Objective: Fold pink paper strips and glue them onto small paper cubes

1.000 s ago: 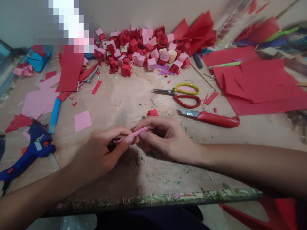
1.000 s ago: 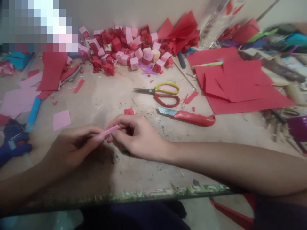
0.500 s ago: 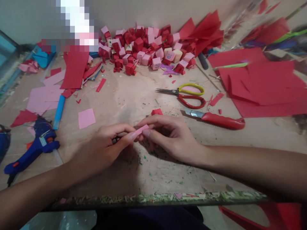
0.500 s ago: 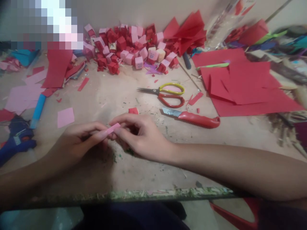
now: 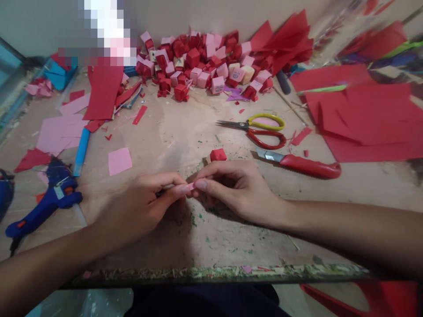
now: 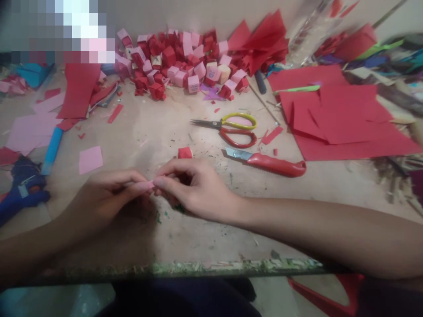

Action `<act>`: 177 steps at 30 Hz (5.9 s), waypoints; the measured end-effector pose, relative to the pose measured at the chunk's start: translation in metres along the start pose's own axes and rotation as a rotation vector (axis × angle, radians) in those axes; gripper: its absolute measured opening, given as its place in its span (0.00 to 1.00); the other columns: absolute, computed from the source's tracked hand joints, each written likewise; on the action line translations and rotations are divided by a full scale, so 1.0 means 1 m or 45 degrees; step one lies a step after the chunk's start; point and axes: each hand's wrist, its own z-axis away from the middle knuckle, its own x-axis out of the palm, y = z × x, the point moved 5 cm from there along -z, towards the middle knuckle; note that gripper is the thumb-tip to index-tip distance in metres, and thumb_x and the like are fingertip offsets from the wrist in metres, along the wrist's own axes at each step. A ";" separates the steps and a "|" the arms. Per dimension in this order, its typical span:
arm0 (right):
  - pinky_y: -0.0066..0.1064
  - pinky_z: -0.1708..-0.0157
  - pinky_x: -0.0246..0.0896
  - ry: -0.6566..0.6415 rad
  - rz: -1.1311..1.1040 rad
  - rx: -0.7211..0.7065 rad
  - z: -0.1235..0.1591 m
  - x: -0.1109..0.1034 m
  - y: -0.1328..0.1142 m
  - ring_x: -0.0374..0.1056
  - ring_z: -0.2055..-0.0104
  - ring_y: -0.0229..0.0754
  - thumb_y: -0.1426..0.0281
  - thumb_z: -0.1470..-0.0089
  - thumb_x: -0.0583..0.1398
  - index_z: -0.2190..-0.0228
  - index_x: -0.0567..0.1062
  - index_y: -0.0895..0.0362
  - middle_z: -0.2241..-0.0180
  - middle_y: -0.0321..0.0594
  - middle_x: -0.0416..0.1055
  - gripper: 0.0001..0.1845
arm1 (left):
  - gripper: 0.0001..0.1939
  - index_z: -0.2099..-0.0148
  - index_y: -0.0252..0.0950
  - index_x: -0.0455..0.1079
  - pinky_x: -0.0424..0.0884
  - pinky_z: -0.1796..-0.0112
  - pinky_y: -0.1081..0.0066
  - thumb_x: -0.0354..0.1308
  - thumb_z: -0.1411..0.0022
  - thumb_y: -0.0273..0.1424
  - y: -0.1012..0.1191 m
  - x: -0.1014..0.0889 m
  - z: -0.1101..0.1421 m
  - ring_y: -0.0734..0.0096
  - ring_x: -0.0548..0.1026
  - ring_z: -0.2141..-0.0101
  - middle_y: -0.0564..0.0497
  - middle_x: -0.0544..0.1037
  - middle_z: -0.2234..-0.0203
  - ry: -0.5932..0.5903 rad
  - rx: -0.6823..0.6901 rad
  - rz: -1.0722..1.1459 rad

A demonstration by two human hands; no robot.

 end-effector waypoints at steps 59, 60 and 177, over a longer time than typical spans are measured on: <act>0.23 0.76 0.59 0.121 0.500 -0.250 0.004 -0.002 -0.008 0.66 0.75 0.32 0.70 0.38 0.62 0.67 0.80 0.62 0.76 0.35 0.75 0.09 | 0.08 0.54 0.46 0.83 0.80 0.64 0.76 0.64 0.32 0.32 0.017 -0.008 0.008 0.70 0.86 0.62 0.55 0.87 0.60 0.273 0.255 -0.130; 0.24 0.76 0.59 0.128 0.504 -0.255 0.005 -0.002 -0.008 0.65 0.75 0.32 0.69 0.37 0.63 0.67 0.81 0.62 0.76 0.35 0.75 0.10 | 0.08 0.54 0.45 0.83 0.80 0.64 0.76 0.62 0.31 0.32 0.016 -0.008 0.008 0.69 0.86 0.62 0.55 0.87 0.60 0.254 0.232 -0.078; 0.28 0.67 0.68 0.046 0.524 -0.380 0.009 0.000 -0.008 0.73 0.69 0.37 0.69 0.36 0.65 0.64 0.84 0.61 0.70 0.40 0.81 0.08 | 0.07 0.58 0.51 0.84 0.82 0.62 0.70 0.67 0.35 0.31 0.017 -0.011 0.005 0.66 0.86 0.64 0.59 0.87 0.63 0.346 0.142 -0.177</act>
